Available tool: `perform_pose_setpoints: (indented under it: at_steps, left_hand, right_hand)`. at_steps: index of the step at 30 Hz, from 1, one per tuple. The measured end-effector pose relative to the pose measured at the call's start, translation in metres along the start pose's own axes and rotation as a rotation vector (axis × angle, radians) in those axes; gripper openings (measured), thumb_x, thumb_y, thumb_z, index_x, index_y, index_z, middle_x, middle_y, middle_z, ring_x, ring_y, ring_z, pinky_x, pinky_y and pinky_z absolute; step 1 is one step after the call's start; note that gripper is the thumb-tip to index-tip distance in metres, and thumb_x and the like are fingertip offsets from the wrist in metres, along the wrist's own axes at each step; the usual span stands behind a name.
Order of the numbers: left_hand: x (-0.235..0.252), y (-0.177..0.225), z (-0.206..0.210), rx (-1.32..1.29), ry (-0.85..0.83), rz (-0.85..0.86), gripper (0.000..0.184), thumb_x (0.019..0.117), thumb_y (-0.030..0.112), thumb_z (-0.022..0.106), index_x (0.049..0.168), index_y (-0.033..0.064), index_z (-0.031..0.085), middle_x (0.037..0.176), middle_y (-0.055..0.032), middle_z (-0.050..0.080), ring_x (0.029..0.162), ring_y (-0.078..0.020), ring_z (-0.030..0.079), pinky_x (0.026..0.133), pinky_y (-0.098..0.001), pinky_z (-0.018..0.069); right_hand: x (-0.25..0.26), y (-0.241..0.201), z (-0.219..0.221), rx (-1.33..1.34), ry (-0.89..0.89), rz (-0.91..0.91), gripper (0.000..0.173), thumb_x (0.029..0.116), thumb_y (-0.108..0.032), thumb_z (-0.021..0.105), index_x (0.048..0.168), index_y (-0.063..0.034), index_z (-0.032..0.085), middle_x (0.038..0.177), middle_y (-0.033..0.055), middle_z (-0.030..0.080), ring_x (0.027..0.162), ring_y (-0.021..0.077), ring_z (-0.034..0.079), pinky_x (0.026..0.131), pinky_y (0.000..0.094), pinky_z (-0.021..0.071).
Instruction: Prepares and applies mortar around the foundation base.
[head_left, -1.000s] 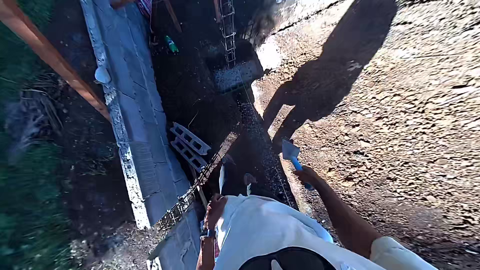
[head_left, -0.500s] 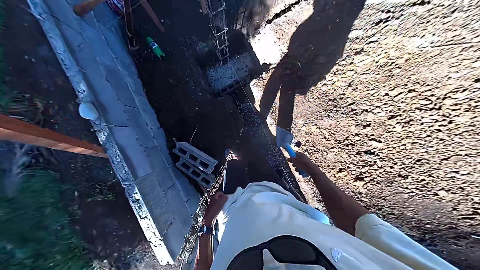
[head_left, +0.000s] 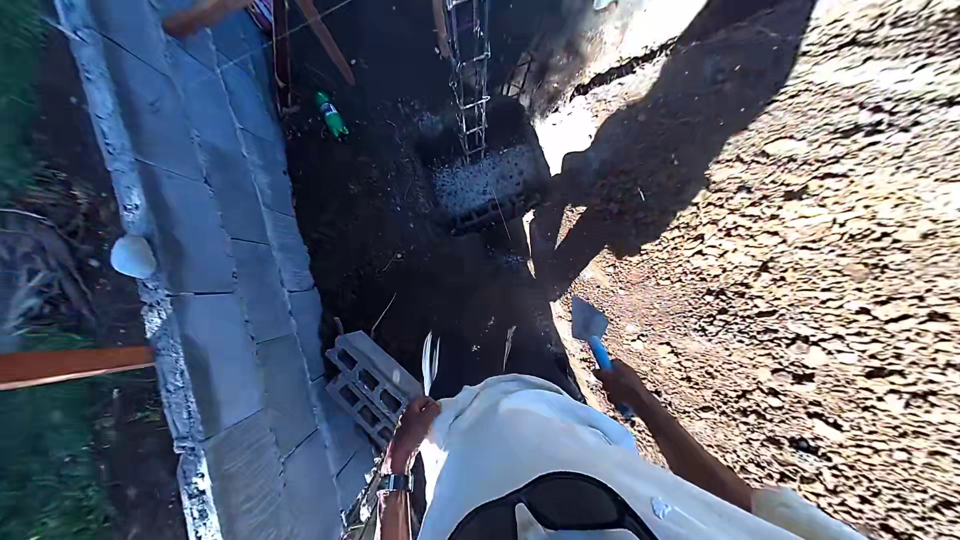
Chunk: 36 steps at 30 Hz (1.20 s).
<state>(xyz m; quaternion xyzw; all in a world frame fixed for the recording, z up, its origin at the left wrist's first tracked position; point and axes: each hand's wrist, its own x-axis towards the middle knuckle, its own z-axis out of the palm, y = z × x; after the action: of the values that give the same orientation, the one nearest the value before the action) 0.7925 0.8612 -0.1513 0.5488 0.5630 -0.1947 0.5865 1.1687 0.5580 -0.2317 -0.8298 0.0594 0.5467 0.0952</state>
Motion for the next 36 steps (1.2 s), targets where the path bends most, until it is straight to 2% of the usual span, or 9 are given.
perform_pose_setpoints:
  at_steps: [3, 6, 9, 13, 20, 22, 25, 30, 36]
  left_hand:
    - [0.100, 0.019, 0.038, -0.037, 0.119, 0.024, 0.030, 0.1020, 0.029, 0.061, 0.115, 0.0025, 0.069, 0.104, -0.0145, 0.071, 0.097, -0.0233, 0.067, 0.090, -0.0480, 0.0548]
    - [0.138, 0.052, 0.050, -0.027, 0.096, -0.004, 0.032, 0.1006, 0.033, 0.062, 0.110, 0.0034, 0.069, 0.098, -0.0126, 0.070, 0.091, -0.0218, 0.066, 0.085, -0.0464, 0.0555]
    - [0.153, 0.090, 0.049, -0.002, 0.027, -0.020, 0.035, 0.1000, 0.039, 0.063, 0.108, 0.0046, 0.067, 0.090, -0.0092, 0.067, 0.079, -0.0183, 0.063, 0.074, -0.0412, 0.0547]
    - [0.161, 0.126, 0.049, 0.020, -0.057, -0.057, 0.039, 0.0980, 0.040, 0.065, 0.111, 0.0041, 0.070, 0.103, -0.0120, 0.070, 0.097, -0.0209, 0.066, 0.092, -0.0455, 0.0541]
    - [0.180, 0.174, 0.063, -0.028, -0.158, -0.079, 0.039, 0.0971, 0.043, 0.065, 0.110, 0.0058, 0.070, 0.101, -0.0088, 0.069, 0.093, -0.0183, 0.065, 0.086, -0.0434, 0.0539]
    - [0.183, 0.188, 0.063, -0.107, -0.161, -0.056, 0.039, 0.0975, 0.043, 0.065, 0.108, 0.0057, 0.071, 0.098, -0.0084, 0.070, 0.090, -0.0177, 0.066, 0.083, -0.0422, 0.0556]
    - [0.177, 0.208, 0.055, -0.371, -0.173, -0.019, 0.029, 0.1017, 0.036, 0.062, 0.107, 0.0075, 0.068, 0.086, -0.0039, 0.068, 0.076, -0.0130, 0.065, 0.070, -0.0328, 0.0563]
    - [0.160, 0.225, 0.035, -0.900, -0.237, 0.072, 0.027, 0.1063, 0.028, 0.052, 0.115, 0.0068, 0.067, 0.087, -0.0051, 0.069, 0.076, -0.0131, 0.067, 0.069, -0.0285, 0.0587]
    - [0.194, 0.228, 0.032, -0.932, -0.103, 0.111, 0.024, 0.1073, 0.026, 0.050, 0.109, 0.0093, 0.067, 0.088, -0.0037, 0.069, 0.077, -0.0137, 0.067, 0.068, -0.0306, 0.0581]
  right_hand:
    - [0.123, -0.034, -0.013, 0.005, 0.016, -0.062, 0.050, 0.1006, -0.035, 0.063, 0.135, 0.0009, 0.054, 0.104, 0.0254, 0.067, 0.082, 0.0375, 0.068, 0.074, 0.0573, 0.0573]
    - [0.176, -0.056, -0.034, 0.067, 0.004, -0.064, 0.049, 0.1010, -0.035, 0.061, 0.132, 0.0027, 0.055, 0.100, 0.0240, 0.067, 0.079, 0.0360, 0.067, 0.073, 0.0568, 0.0570]
    - [0.180, -0.076, -0.066, 0.167, -0.025, -0.062, 0.048, 0.1026, -0.035, 0.060, 0.135, -0.0001, 0.052, 0.094, 0.0200, 0.064, 0.072, 0.0311, 0.064, 0.067, 0.0525, 0.0562]
    - [0.183, -0.069, -0.097, 0.188, -0.027, -0.058, 0.049, 0.1005, -0.035, 0.064, 0.132, 0.0007, 0.054, 0.093, 0.0205, 0.065, 0.071, 0.0316, 0.064, 0.066, 0.0535, 0.0565]
    - [0.184, -0.049, -0.140, 0.160, -0.013, -0.014, 0.048, 0.1017, -0.037, 0.061, 0.132, 0.0000, 0.054, 0.090, 0.0200, 0.065, 0.068, 0.0317, 0.064, 0.064, 0.0540, 0.0565]
    - [0.181, -0.049, -0.154, 0.165, -0.002, -0.010, 0.047, 0.1012, -0.037, 0.062, 0.131, -0.0004, 0.054, 0.087, 0.0189, 0.064, 0.065, 0.0307, 0.063, 0.061, 0.0533, 0.0563]
    - [0.186, -0.053, -0.174, 0.164, 0.027, -0.010, 0.046, 0.1017, -0.034, 0.062, 0.129, 0.0010, 0.054, 0.087, 0.0191, 0.064, 0.065, 0.0302, 0.062, 0.061, 0.0519, 0.0557]
    - [0.194, -0.079, -0.198, 0.197, 0.048, -0.058, 0.045, 0.1029, -0.032, 0.060, 0.133, 0.0006, 0.052, 0.088, 0.0182, 0.062, 0.065, 0.0280, 0.060, 0.061, 0.0495, 0.0550]
    - [0.211, -0.112, -0.204, 0.255, 0.082, -0.103, 0.046, 0.1032, -0.033, 0.059, 0.135, -0.0011, 0.051, 0.088, 0.0177, 0.061, 0.064, 0.0273, 0.059, 0.060, 0.0491, 0.0547]
